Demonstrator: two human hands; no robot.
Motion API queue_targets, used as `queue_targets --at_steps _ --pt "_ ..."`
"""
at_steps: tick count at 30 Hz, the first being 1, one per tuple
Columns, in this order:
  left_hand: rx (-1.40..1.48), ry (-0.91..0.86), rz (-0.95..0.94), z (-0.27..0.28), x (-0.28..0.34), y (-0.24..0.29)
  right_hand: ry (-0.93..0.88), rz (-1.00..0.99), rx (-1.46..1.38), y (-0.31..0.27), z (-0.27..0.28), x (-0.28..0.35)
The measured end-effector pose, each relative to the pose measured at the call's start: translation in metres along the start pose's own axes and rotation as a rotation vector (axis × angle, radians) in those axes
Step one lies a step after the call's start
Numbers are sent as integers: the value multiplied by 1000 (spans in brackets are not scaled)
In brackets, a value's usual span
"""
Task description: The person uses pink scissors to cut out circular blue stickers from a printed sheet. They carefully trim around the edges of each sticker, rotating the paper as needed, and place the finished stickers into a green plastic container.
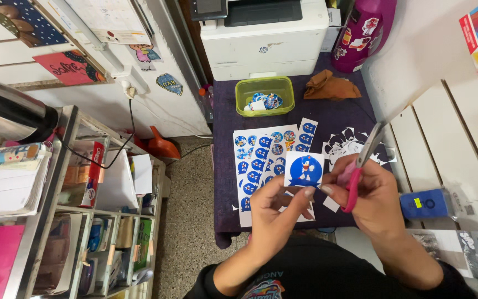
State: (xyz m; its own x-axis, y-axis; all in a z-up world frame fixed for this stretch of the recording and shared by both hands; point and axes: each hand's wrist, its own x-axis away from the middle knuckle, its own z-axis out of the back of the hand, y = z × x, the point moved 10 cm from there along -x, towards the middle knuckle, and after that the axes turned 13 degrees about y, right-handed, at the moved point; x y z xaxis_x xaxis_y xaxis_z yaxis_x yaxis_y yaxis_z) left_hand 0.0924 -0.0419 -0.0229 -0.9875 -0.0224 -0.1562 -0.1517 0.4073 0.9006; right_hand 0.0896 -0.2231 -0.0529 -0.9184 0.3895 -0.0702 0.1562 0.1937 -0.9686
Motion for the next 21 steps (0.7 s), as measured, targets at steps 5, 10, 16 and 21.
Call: queue_targets --at_steps 5,10,16,21 --pt "-173 -18 -20 5 -1 1 -37 96 175 -20 -11 2" --pt "-271 -69 -45 7 -3 4 -122 177 199 -29 -22 9" --pt "-385 -49 -100 19 -8 10 -106 248 341 -36 -30 14" --pt "-413 -111 -97 21 -10 21 -96 326 504 -48 -41 17"
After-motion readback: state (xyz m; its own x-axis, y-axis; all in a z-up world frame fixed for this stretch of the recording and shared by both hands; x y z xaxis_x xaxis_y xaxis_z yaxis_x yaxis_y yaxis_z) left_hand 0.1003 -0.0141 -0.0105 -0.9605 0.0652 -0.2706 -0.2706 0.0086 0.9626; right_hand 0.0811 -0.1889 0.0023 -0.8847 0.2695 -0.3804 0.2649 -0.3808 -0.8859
